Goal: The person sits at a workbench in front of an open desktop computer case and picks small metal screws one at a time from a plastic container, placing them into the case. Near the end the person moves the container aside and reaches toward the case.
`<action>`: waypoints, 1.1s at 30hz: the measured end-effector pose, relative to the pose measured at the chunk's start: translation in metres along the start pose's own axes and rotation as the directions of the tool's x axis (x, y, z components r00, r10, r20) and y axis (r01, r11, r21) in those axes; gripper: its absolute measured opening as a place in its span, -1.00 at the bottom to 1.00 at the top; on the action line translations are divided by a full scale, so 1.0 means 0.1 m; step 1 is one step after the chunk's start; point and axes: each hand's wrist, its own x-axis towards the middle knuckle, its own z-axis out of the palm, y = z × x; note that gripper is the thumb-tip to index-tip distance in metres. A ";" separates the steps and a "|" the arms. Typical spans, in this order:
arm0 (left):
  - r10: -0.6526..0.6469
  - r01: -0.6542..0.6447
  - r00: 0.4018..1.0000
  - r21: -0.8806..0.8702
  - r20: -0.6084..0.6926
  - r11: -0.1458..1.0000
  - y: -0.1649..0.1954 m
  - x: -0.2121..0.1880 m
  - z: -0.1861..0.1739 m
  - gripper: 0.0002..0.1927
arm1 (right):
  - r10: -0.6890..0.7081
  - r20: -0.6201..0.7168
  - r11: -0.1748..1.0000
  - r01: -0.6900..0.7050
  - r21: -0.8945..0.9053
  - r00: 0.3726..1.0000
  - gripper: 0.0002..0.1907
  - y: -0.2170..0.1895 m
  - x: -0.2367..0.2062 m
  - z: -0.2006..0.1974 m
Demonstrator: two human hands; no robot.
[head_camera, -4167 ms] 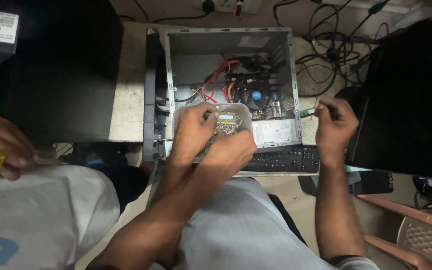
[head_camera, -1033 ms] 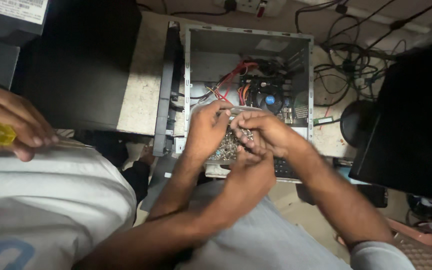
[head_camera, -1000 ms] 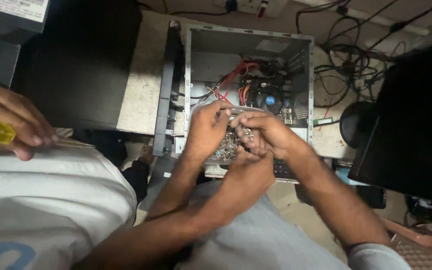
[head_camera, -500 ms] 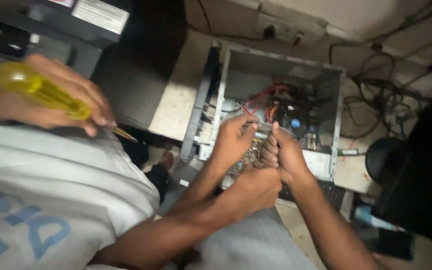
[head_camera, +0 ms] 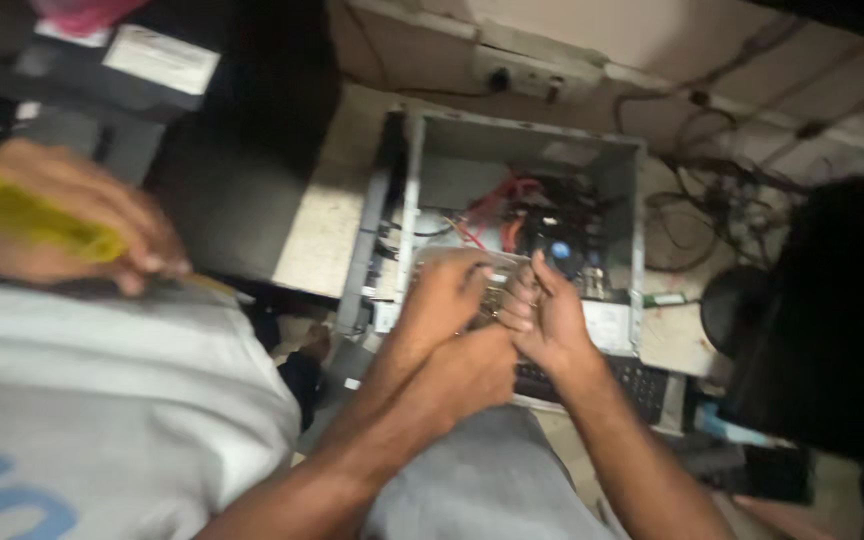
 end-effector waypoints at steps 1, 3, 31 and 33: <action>0.046 -0.045 0.998 0.035 -0.030 0.998 -0.01 0.02 -0.02 -0.83 | 0.000 0.009 0.996 0.000 0.091 1.000 -0.61 0.00 -0.03 -0.02; 0.023 -0.022 0.999 0.034 -0.036 0.999 0.00 0.05 -0.03 -0.84 | -0.046 0.025 0.982 0.040 0.186 0.999 -0.63 0.00 -0.08 0.01; -0.357 0.270 0.933 -0.559 -0.050 0.784 -0.16 0.08 0.03 -0.83 | -0.266 0.153 0.940 0.221 0.261 0.952 -0.46 -0.01 -0.54 0.57; -0.358 0.277 0.932 -0.527 -0.054 0.803 -0.16 0.09 0.04 -0.83 | -0.257 0.144 0.947 0.220 0.233 0.956 -0.45 -0.01 -0.56 0.57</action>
